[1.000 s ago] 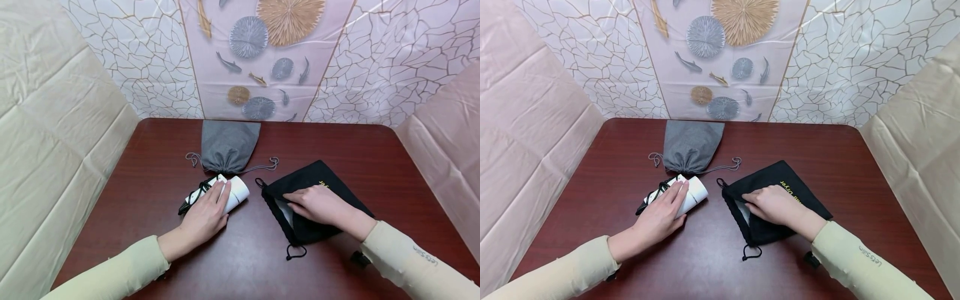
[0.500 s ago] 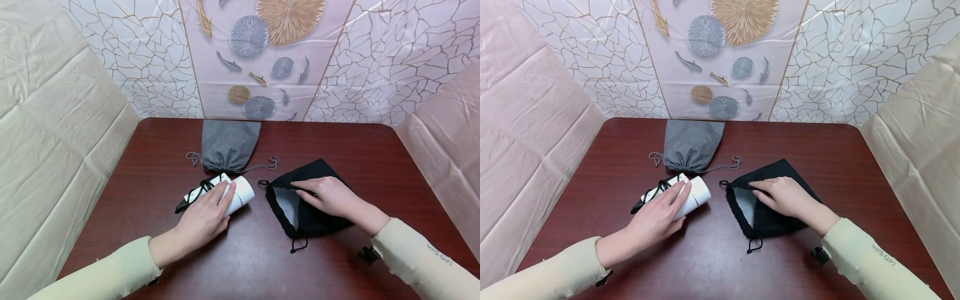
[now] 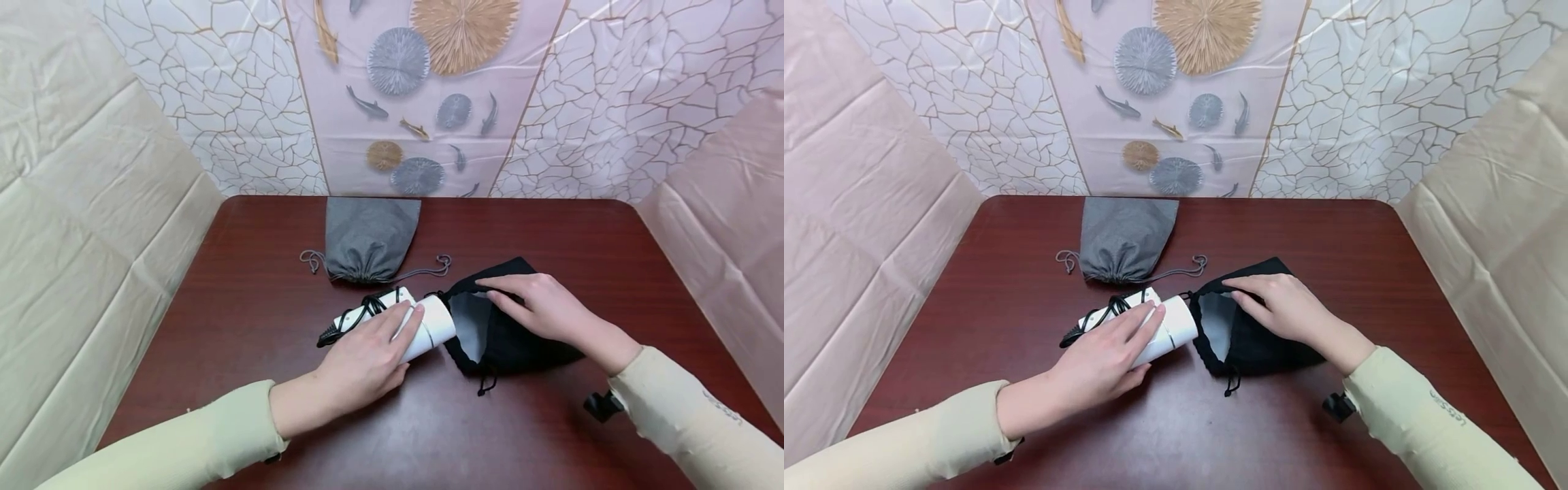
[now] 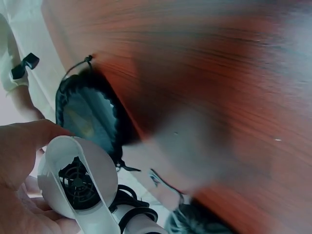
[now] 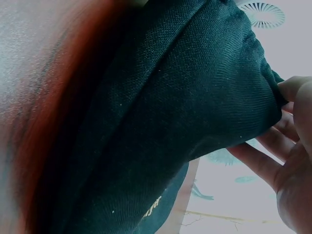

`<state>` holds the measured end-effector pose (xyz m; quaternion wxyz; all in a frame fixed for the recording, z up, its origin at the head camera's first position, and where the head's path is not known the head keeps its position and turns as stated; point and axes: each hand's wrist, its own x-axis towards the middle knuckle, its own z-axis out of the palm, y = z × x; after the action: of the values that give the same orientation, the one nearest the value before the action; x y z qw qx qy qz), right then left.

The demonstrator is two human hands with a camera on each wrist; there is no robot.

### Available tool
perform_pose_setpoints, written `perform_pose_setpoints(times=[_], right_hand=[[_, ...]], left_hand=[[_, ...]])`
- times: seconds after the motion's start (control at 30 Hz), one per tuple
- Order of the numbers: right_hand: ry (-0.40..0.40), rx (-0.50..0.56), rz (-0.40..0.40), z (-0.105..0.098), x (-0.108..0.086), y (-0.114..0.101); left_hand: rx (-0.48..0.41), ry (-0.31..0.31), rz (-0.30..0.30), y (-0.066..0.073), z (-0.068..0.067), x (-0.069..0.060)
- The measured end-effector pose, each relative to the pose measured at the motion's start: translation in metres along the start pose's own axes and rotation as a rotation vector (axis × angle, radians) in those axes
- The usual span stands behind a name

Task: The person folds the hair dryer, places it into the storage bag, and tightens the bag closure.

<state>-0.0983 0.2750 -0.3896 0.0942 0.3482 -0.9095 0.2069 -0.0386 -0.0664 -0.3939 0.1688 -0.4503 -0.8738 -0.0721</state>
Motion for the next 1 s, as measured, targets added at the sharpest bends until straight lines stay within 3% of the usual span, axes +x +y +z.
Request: perform_pose_setpoints(times=[0.2, 0.63, 1.0], right_hand=[[0.016, 0.006, 0.002, -0.002, 0.007, -0.002], [-0.038, 0.033, 0.016, -0.002, 0.019, -0.013], [-0.048, -0.001, 0.005, 0.0, 0.024, -0.014]], left_hand=[[0.007, 0.003, 0.053, 0.01, 0.002, 0.01], [0.03, -0.002, 0.127, 0.025, 0.018, 0.021], [0.03, 0.085, 0.192, 0.033, 0.024, 0.023]])
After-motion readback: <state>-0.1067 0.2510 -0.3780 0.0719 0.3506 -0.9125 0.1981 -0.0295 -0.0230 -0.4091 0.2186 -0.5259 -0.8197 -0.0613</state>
